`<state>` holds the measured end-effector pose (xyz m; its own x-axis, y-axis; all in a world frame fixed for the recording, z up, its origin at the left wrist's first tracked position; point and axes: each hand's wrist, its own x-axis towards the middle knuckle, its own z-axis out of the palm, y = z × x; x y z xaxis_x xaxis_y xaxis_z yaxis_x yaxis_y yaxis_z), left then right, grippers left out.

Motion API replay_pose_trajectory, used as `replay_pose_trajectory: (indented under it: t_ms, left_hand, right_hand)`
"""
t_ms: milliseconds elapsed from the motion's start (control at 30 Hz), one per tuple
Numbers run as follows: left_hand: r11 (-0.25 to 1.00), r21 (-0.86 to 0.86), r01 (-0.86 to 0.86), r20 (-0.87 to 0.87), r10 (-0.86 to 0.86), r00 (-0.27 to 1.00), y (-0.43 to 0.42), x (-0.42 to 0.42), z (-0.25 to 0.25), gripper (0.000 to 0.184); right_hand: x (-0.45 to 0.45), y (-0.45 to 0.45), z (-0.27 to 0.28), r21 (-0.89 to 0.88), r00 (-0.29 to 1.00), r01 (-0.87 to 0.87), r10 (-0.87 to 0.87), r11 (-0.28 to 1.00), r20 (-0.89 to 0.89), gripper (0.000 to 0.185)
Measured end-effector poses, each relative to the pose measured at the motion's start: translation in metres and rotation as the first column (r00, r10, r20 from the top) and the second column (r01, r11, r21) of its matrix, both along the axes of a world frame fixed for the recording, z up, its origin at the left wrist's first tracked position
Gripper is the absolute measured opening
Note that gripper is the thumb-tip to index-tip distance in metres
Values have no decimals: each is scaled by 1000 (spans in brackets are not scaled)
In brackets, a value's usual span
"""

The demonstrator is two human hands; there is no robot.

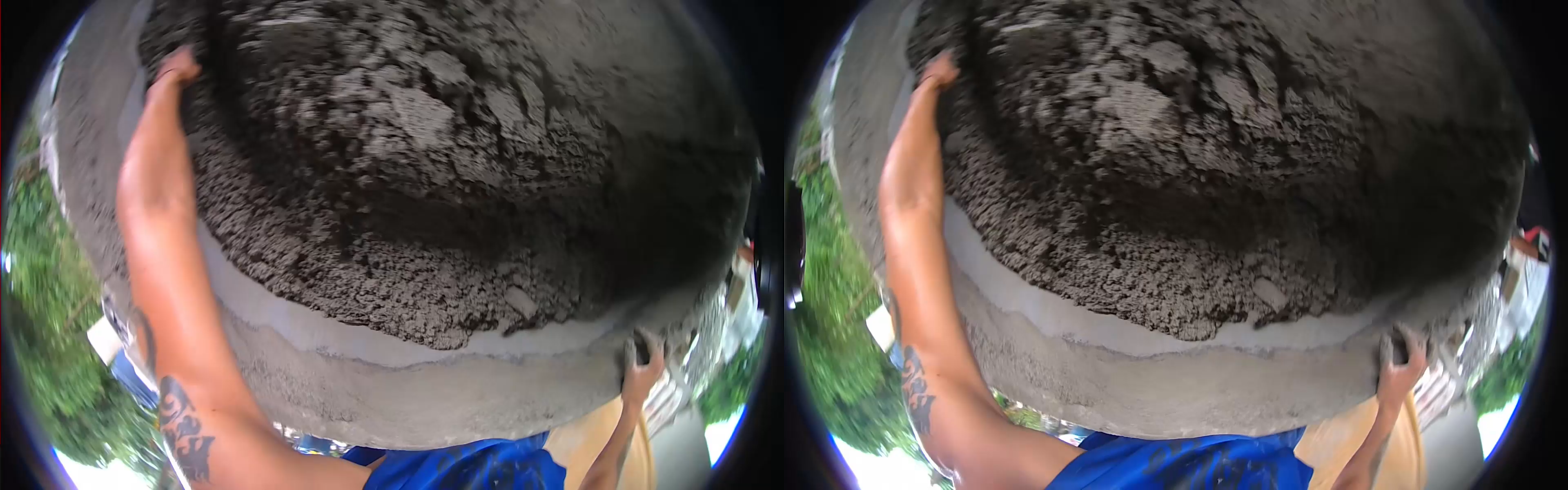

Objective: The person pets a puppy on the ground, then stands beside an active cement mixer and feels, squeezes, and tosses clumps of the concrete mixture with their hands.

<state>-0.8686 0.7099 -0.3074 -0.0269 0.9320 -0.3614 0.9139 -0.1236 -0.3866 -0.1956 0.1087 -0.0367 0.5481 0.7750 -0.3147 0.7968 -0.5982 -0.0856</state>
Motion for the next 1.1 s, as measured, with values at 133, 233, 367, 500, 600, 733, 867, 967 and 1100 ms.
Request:
replay_pose_trajectory:
  t_ms: [133, 233, 367, 500, 600, 733, 867, 967, 1100]
  left_hand:
    - [994, 106, 10, -132, 5, 991, 48, -62, -63, 67]
    - [979, 123, -163, -87, 174, 981, 23, -30, -30, 85]
    - [979, 95, -183, 93, 174, 980, 5, -48, -45, 66]
    - [997, -42, 65, 287, -51, 957, -73, 10, 13, 48]
    - [932, -317, 176, 201, -116, 973, -139, 83, 67, 41]
    - [585, -681, 441, 575, 52, 817, -213, 139, 149, 45]
    - [717, -540, 440, 817, 322, 477, -304, 219, 201, 42]
    - [611, -526, 591, 836, 243, 493, -402, 272, 197, 39]
    - [3, -677, 736, 727, 161, 668, -500, 301, 177, 57]
  right_hand:
    - [-3, 1, 3, -10, 996, -47, 48, 999, 76, 28]
    - [-6, 7, 2, -1, 992, -49, 49, 999, 115, 29]
    - [-7, 0, 3, 59, 999, 16, -18, 998, 41, 27]
    - [-9, -7, 5, 142, 990, 133, -124, 981, -71, 29]
    - [-26, -1, 11, -68, 981, -11, 24, 998, 192, 26]
    - [-25, 1, 16, -28, 994, 68, -65, 997, 84, 31]
    - [-20, -12, 18, 11, 999, 13, -14, 1000, 51, 35]
    - [-18, -22, 15, 81, 995, -49, 42, 996, 85, 36]
    - [-19, -25, 23, 92, 996, -83, 80, 992, 41, 38]
